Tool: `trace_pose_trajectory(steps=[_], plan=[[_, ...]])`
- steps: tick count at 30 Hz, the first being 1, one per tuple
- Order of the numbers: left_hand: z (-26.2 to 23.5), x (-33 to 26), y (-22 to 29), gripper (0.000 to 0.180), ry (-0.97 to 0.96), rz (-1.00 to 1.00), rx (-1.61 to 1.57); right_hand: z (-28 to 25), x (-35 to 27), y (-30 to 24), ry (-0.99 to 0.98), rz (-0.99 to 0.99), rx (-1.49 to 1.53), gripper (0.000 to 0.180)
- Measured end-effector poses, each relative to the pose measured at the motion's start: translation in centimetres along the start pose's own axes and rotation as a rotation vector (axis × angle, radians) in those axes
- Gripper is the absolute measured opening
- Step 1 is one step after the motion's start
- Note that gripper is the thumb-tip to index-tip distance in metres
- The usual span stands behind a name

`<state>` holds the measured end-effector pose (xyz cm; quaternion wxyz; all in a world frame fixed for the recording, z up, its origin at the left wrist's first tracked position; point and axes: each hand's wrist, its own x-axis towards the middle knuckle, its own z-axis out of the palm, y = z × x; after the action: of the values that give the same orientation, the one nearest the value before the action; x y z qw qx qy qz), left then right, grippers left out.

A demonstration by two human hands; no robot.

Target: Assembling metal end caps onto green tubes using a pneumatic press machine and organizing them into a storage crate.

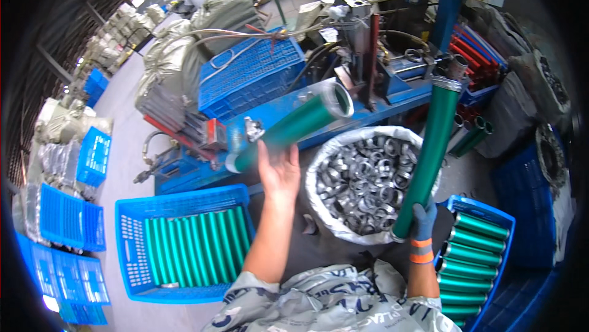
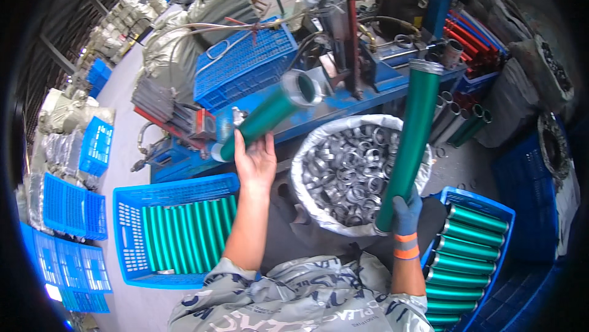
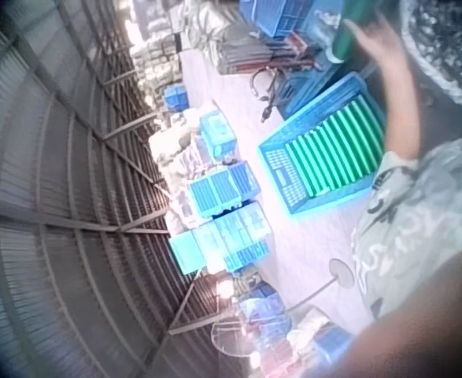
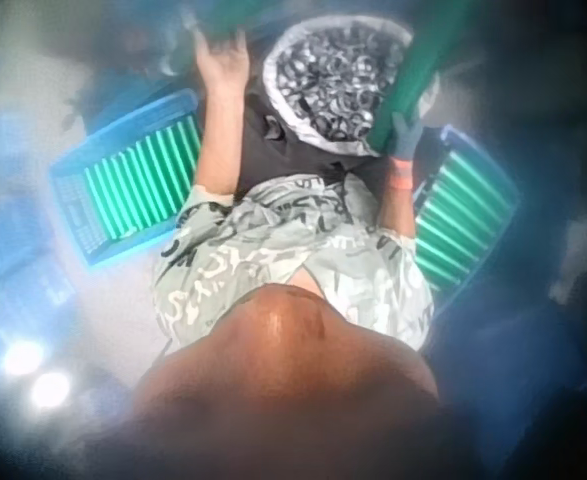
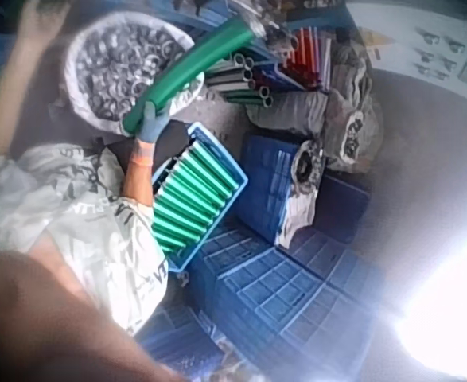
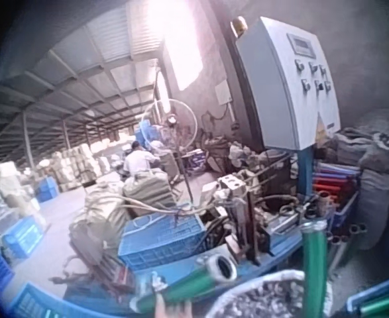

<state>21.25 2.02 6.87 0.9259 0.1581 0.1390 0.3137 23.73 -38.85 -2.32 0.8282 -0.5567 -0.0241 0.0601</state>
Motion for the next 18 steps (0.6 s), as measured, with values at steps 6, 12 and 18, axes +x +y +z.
trace_pose_trajectory(steps=[6, 12, 18], plan=[[-4.5, 15.3, -2.6, 0.069, 0.102, 0.102, 0.372, -0.2, 0.1, -0.7, -0.031, -0.01, -0.064, 0.075], [-6.2, 23.2, -4.9, 0.066, 0.248, 0.001, 0.33, -0.3, 0.0, -0.9, -0.016, -0.005, -0.085, 0.076], [-7.8, 24.8, -5.4, 0.075, 0.299, -0.048, 0.368, -0.1, 0.4, 0.1, 0.008, -0.009, -0.105, 0.07]])
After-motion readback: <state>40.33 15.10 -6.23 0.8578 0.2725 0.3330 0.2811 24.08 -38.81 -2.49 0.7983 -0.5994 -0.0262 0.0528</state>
